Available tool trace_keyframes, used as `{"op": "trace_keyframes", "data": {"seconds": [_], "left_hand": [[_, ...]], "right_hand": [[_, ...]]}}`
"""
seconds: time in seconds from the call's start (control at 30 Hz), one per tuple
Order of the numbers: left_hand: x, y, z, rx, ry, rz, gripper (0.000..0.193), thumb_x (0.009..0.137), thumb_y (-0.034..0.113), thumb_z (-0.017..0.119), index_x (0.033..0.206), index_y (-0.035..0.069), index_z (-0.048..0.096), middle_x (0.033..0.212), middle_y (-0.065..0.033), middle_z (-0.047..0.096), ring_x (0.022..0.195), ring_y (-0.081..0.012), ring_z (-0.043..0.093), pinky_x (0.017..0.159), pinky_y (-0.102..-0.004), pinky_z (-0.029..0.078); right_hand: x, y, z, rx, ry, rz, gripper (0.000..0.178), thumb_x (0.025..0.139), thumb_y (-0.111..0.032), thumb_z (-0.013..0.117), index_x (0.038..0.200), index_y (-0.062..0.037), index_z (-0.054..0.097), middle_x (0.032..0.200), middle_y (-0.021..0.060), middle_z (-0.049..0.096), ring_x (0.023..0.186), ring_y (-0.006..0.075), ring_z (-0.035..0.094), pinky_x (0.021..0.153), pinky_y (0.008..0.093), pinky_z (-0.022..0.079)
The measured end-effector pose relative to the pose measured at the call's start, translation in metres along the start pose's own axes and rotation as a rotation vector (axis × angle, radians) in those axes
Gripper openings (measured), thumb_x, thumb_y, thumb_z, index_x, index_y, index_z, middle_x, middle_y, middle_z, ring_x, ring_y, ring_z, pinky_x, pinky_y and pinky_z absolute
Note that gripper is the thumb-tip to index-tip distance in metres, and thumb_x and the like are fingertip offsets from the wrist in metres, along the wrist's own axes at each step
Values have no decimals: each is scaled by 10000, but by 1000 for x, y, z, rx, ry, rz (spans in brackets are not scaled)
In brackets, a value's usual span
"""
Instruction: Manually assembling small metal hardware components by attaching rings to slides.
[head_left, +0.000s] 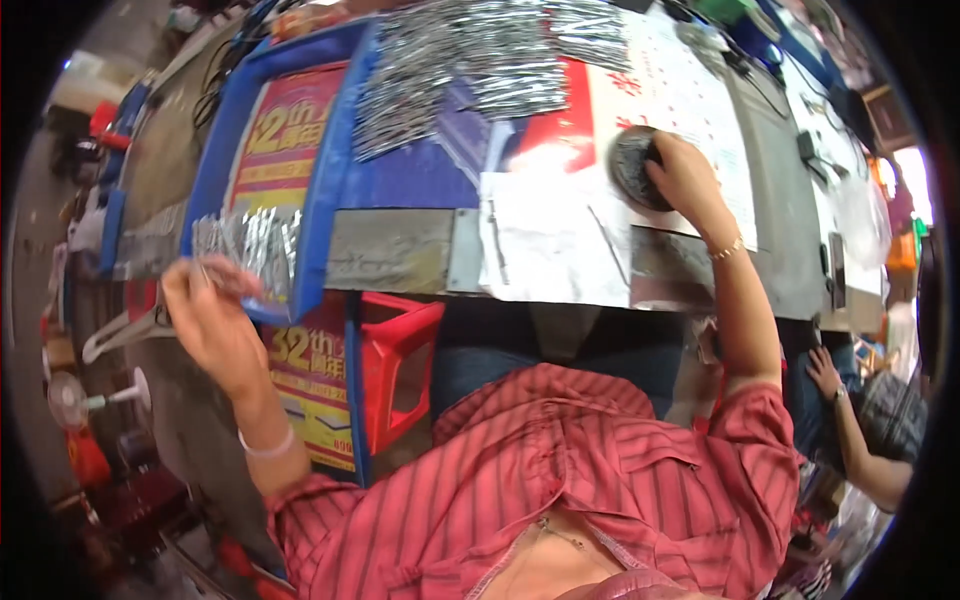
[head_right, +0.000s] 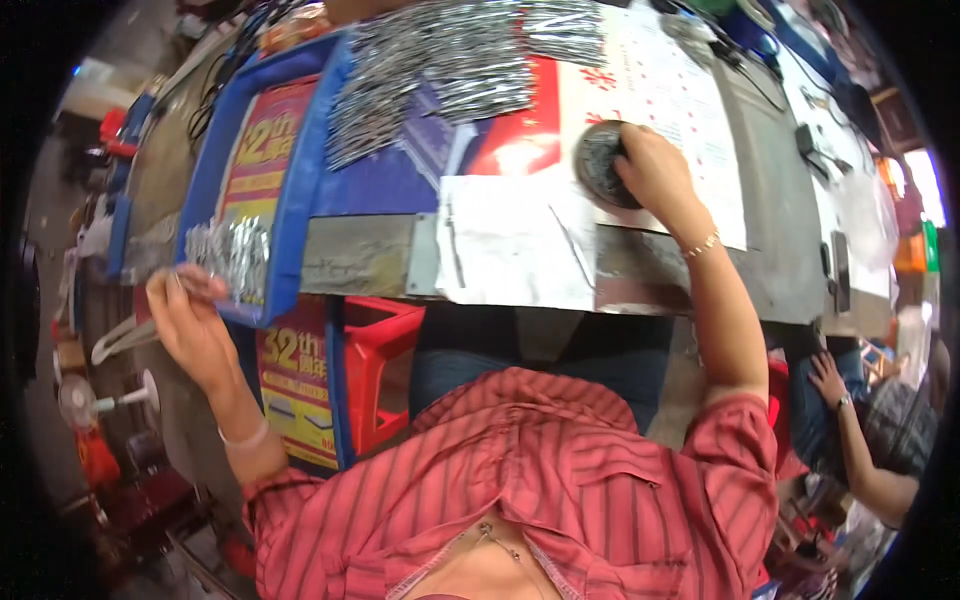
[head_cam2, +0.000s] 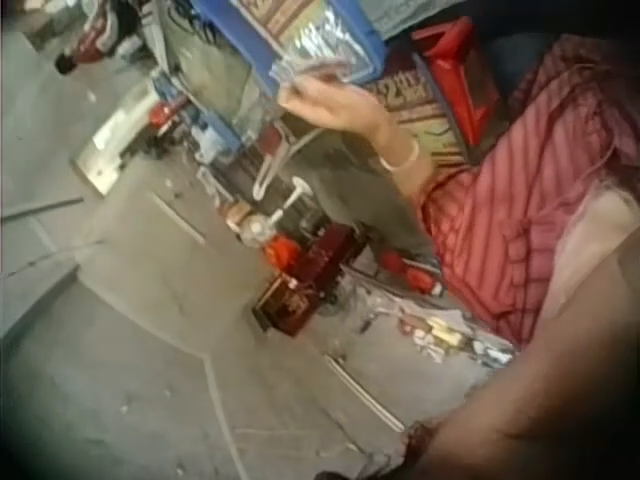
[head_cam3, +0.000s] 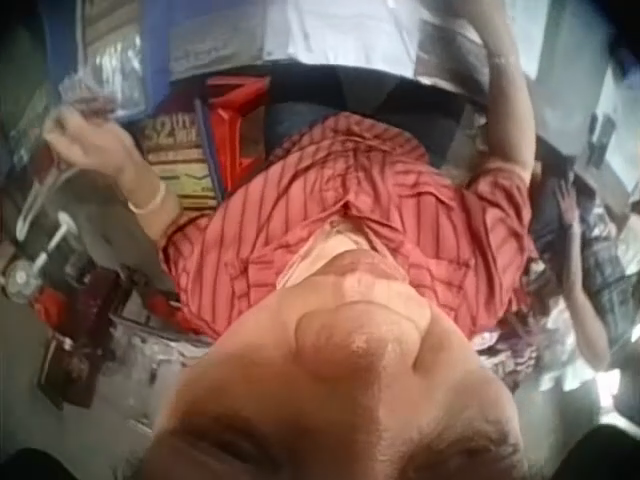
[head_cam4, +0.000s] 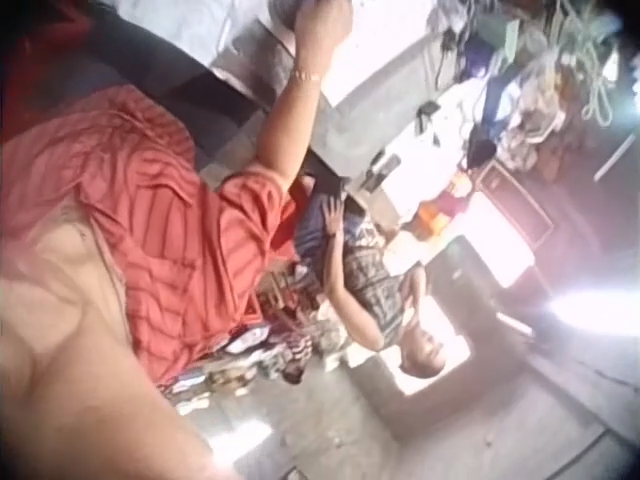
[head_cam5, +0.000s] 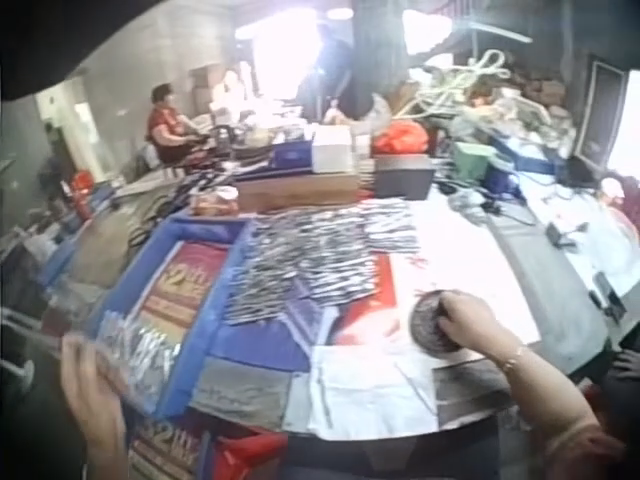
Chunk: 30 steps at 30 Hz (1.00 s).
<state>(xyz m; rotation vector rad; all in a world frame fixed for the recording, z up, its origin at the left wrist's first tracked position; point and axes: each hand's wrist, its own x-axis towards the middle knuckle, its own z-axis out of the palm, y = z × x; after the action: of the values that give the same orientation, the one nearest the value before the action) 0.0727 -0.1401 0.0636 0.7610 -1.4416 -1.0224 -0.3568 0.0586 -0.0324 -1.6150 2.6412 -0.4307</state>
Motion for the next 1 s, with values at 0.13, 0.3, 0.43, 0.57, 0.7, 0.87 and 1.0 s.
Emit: {"op": "trace_keyframes", "data": {"seconds": [0.13,0.3,0.43,0.57,0.7,0.87,1.0], "left_hand": [[-79,0,48,-287,-429,-393,46,935,62,467,950,35,502,774,-87,577,495,-81,453,423,-194,368],[-129,-1,104,-389,-814,-814,191,902,-15,527,1092,-30,541,911,-28,581,681,-43,528,600,-175,433],[-138,-7,127,-495,-843,-843,176,912,11,540,1083,-29,543,885,-19,582,681,-37,540,596,-172,452],[-148,-9,141,-495,-849,-817,171,917,51,555,1078,-7,558,833,-7,593,653,-34,548,586,-170,453],[-154,-12,142,-466,-829,-754,178,909,51,570,1079,-2,574,847,-12,595,661,-32,546,584,-174,459],[-157,-9,143,-341,-830,-674,183,878,-14,578,1060,-32,576,927,-49,582,708,-68,584,623,-186,485],[-158,-9,145,-271,-918,-610,175,892,-32,553,1066,-29,560,939,-59,591,779,-79,596,662,-182,485]], "right_hand": [[-1,5,1,-42,32,-37,127,753,-98,587,811,-4,523,805,189,592,803,390,569,718,461,452],[-10,9,-12,193,79,-22,131,815,-63,587,906,26,620,818,187,631,756,307,624,700,342,479],[-21,21,-11,580,74,129,173,845,-58,592,998,8,636,810,110,664,711,146,618,658,274,484],[-28,37,-9,759,139,164,135,842,-45,609,950,32,627,782,43,638,688,72,566,623,216,456],[-39,22,-18,933,160,208,106,866,-58,599,917,35,599,770,30,624,662,71,560,607,209,454],[-93,-52,-36,1438,-75,208,96,895,-64,562,963,-8,523,785,50,621,655,85,585,583,204,480],[-117,-85,-22,1842,-222,160,148,907,-144,580,918,-20,498,764,42,575,599,78,522,527,202,422]]}}
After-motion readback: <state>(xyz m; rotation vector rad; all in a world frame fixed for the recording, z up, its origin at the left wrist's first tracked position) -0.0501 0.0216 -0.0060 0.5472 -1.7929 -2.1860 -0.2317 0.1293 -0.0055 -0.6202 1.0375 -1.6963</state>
